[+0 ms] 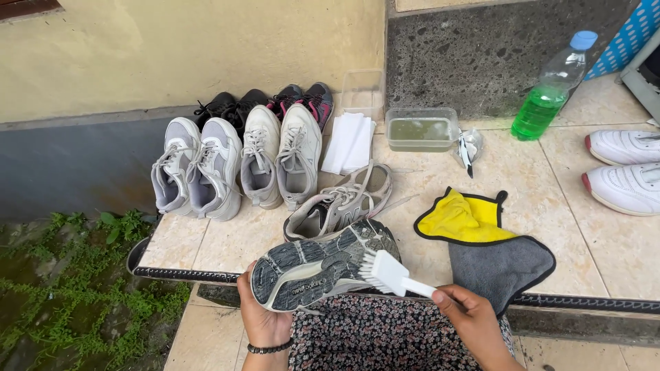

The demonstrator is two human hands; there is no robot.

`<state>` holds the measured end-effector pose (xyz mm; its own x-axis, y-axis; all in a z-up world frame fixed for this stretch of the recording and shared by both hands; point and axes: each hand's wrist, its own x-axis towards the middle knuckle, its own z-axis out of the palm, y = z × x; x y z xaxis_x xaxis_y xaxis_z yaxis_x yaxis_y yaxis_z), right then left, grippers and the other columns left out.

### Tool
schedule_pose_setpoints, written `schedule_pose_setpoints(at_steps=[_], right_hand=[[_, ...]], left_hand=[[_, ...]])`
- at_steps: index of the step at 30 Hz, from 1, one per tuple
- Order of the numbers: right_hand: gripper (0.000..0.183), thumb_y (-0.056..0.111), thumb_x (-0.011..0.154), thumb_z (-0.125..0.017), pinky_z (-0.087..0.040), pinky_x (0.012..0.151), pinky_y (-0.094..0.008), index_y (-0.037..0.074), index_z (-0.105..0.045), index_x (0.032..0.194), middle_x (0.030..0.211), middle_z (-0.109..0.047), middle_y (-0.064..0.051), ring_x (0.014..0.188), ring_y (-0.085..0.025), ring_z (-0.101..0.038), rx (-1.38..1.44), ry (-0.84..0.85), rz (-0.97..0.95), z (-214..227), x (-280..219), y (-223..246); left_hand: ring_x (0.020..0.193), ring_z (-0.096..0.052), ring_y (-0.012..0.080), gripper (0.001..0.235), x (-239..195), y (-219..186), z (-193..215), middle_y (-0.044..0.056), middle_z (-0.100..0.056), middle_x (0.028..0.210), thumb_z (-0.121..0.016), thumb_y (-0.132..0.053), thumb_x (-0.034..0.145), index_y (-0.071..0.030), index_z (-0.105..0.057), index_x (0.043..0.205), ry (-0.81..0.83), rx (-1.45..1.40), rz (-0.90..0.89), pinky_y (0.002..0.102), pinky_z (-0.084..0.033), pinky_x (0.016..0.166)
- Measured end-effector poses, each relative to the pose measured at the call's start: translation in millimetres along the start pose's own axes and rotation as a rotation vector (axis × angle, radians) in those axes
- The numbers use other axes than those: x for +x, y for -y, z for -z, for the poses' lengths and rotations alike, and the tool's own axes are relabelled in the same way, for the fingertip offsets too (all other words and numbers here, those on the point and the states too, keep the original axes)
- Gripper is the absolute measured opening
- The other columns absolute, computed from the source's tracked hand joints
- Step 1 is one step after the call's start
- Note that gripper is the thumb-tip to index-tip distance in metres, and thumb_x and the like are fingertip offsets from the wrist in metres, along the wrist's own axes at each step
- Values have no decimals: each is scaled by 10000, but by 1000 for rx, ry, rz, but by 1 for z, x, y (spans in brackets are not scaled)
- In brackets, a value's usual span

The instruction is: Cleaning the sole and sides of a sneaker using a brush, soapy water, and a cloth.

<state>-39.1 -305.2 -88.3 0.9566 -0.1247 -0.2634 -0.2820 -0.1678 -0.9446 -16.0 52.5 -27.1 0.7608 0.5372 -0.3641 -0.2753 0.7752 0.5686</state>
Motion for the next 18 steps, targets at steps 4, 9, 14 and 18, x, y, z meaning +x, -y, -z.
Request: schedule_pose_setpoints(at_steps=[4,9,14,18], right_hand=[[306,292,926,-758,-341,631,-308,17,-883,979,696,-643,-101,663,-194,-491,-102,-131,-162,20,-7,26],[257,228,971,-643,-505,599,-325,8,-741,881,701,-725,-103,576,-189,-618,124,187,107,-12,-28,46],[254,239,978,-663,-425,523,-306,32,-776,886,620,-641,-76,527,-166,-524,-24,173,55,-5,-2,20],[262,269,967,-705,-309,547,-296,49,-801,863,638,-659,-88,517,-157,-432,-113,16,7,16,11,28]], left_hand=[[993,-666,326,228,-10,-7,6,111,-690,1094,-591,-362,971,-180,-647,1097,-6,79,68,479,-548,789],[956,-631,155,168,8,0,33,-85,-680,1051,-638,-184,913,-214,-650,749,157,-40,25,389,-476,931],[965,-616,146,336,18,-3,49,-46,-668,1061,-627,-154,914,-238,-492,617,139,-29,-27,380,-453,936],[923,-588,119,288,18,-2,55,-76,-640,1052,-568,-181,924,-237,-486,653,106,-42,27,357,-441,913]])
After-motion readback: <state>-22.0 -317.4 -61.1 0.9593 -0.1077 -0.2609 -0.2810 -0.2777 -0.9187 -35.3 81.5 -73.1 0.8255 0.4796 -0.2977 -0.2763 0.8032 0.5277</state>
